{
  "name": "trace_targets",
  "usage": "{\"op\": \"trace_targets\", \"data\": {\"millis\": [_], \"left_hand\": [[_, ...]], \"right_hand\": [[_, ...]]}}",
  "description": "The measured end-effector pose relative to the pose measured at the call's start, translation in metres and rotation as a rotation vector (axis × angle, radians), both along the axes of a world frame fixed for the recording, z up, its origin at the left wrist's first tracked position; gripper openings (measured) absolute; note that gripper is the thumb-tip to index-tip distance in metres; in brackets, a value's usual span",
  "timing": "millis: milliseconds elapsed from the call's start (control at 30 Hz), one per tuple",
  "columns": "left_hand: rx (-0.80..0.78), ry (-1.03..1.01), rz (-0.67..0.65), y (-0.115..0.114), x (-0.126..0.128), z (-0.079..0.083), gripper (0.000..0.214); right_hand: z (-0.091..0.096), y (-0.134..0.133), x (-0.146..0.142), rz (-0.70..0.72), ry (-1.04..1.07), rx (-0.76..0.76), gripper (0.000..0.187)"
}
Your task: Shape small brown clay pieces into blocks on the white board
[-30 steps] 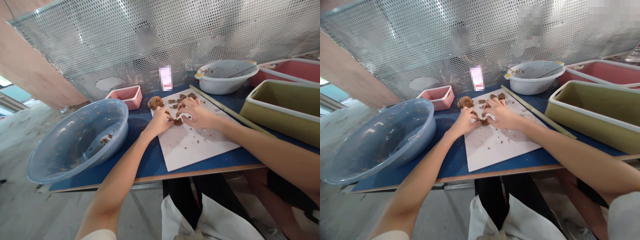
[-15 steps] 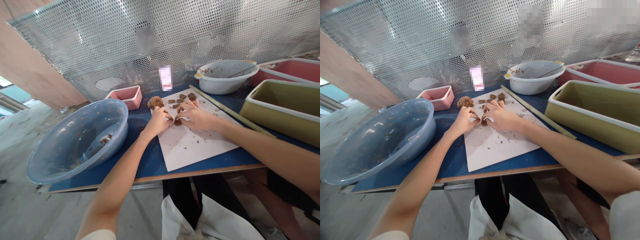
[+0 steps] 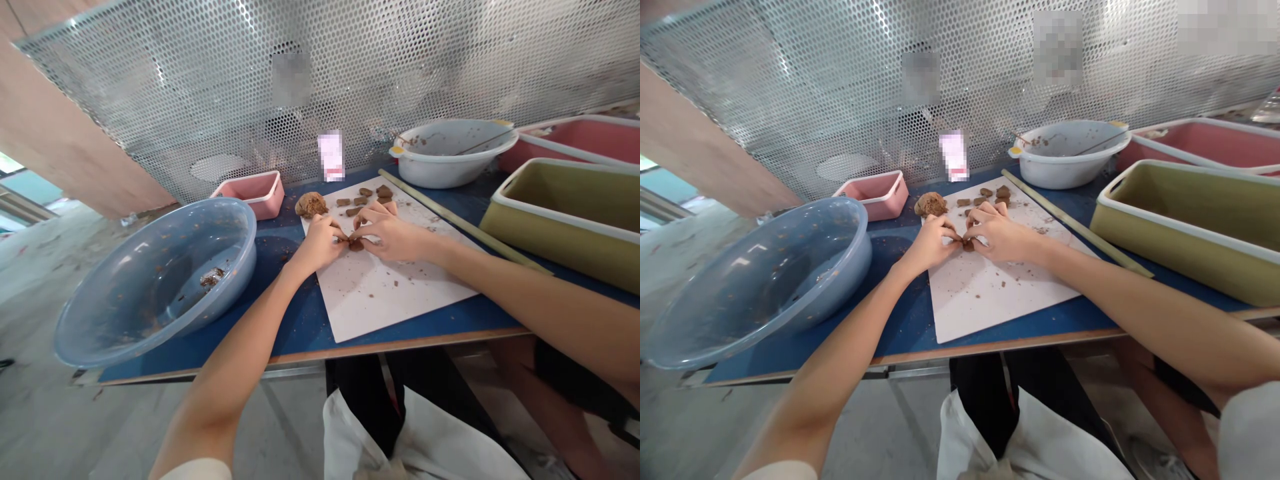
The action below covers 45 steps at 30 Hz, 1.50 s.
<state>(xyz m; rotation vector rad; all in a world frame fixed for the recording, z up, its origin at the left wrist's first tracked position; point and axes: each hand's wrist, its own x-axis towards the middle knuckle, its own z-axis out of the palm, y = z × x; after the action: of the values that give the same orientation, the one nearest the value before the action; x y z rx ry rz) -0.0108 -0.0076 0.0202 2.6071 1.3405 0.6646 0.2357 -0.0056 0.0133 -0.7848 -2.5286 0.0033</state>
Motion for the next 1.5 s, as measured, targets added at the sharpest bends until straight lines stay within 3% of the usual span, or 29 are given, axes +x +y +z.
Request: {"op": "trace_targets", "data": {"millis": [300, 667, 1033, 1300, 1500], "left_hand": [[0.005, 0.008, 0.006, 0.0, 0.0, -0.001, 0.011], [0.015, 0.018, 0.035, -0.003, -0.002, 0.004, 0.008], [-0.016, 0.003, 0.022, 0.001, -0.002, 0.001, 0.006], [-0.009, 0.012, 0.032, -0.002, -0.001, 0.004, 0.007], [-0.001, 0.006, 0.04, -0.002, -0.001, 0.005, 0.006]], "right_hand": [[0.001, 0.0, 0.0, 0.027, -0.003, -0.005, 0.029], [0.005, 0.0, 0.0, -0.085, 0.045, 0.025, 0.022], [0.006, 0.0, 0.002, -0.035, 0.026, 0.044, 0.024], [0.004, 0.002, 0.007, -0.037, -0.121, 0.185, 0.028], [0.01, 0.009, 0.014, -0.029, -0.037, 0.138, 0.038]]}}
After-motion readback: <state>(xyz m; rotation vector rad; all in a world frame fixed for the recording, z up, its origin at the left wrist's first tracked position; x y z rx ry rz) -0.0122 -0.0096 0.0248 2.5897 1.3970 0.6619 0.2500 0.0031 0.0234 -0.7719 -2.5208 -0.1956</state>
